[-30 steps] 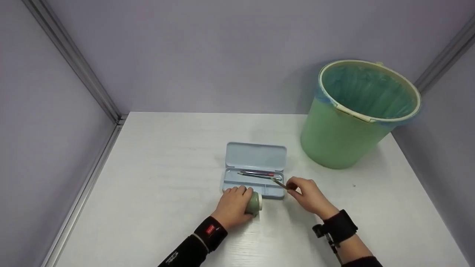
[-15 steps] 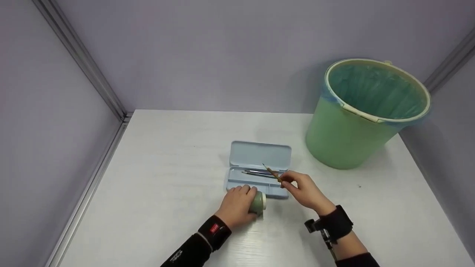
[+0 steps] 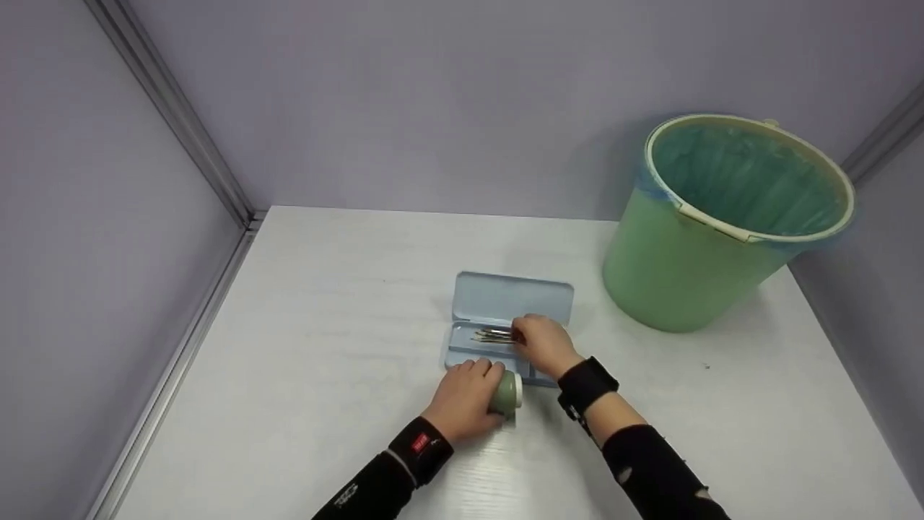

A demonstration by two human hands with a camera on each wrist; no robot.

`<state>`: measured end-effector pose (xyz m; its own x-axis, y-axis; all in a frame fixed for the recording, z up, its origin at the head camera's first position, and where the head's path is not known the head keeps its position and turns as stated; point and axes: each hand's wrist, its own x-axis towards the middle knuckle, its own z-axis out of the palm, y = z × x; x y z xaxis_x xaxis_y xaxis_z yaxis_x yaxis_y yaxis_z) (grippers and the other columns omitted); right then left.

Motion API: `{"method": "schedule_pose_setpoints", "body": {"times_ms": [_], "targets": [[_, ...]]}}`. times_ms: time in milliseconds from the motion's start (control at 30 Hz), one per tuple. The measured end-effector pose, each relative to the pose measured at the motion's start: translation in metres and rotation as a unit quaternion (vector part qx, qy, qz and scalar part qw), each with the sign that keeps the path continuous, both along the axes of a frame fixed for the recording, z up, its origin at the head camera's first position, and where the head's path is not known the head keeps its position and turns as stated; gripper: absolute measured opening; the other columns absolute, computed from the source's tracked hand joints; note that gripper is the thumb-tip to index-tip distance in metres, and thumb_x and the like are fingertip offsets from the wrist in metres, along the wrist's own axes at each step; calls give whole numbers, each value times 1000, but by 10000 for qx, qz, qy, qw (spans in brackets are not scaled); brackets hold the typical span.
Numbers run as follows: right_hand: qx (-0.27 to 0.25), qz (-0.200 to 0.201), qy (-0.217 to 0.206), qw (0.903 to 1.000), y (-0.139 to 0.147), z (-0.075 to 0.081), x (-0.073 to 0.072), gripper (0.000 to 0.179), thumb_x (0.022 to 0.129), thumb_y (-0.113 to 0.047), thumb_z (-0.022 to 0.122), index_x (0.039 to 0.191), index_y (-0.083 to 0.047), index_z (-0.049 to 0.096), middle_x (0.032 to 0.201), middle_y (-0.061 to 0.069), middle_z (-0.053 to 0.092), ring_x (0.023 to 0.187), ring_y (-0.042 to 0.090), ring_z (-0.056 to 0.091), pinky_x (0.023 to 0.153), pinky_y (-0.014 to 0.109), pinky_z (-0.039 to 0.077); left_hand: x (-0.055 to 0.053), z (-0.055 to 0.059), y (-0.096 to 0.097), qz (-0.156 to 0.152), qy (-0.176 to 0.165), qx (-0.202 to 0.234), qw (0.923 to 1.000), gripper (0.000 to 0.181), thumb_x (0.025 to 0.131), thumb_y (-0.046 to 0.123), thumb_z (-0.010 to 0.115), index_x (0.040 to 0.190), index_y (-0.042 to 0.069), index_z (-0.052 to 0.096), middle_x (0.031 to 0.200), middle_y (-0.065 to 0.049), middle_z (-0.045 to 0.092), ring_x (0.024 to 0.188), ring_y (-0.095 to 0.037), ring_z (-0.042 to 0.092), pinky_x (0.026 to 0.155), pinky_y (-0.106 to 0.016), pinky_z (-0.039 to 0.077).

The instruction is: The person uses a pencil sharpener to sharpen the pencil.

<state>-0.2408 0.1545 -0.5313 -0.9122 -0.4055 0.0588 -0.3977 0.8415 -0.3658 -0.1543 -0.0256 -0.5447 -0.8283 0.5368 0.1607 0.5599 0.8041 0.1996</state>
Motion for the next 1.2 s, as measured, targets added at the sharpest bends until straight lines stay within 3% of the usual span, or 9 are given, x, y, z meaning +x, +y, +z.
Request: {"method": "schedule_pose_setpoints", "body": {"times_ms": [267,500,767,967,1200], "targets": [[282,-70,234,9993,3,-17,2,7,84,0,70,78,-3,67,77,12,63,73,32,65,66,46,53,0,-1,2,32,-28,-18,10000,64,71,40,84,122,11,56,102,-4,62,90,-22,60,78,-36,51],[376,-202,92,9990,3,-15,0,12,85,-2,70,74,-6,66,75,9,63,72,29,64,66,44,52,1,0,2,55,-49,39,10000,65,70,39,84,123,11,56,102,-5,62,89,-22,60,77,-36,51],[-21,-289,120,9995,12,-4,1,3,86,-7,73,87,-5,71,81,9,66,77,26,65,73,42,55,-1,-2,3,75,-155,4,9999,66,72,40,84,124,11,56,104,-5,63,91,-22,61,80,-37,52],[-269,-433,174,9986,33,8,15,7,85,-8,73,90,-4,71,83,9,67,78,24,65,75,42,54,-1,-2,4,102,-121,55,9999,66,72,41,84,124,11,56,104,-6,64,91,-23,62,80,-37,53],[-582,-574,-28,9966,48,5,42,6,84,-7,75,89,-5,71,83,6,67,78,19,63,74,39,53,0,-2,3,122,-6,98,9999,66,71,42,84,122,11,56,102,-6,64,88,-22,61,77,-36,52]]}}
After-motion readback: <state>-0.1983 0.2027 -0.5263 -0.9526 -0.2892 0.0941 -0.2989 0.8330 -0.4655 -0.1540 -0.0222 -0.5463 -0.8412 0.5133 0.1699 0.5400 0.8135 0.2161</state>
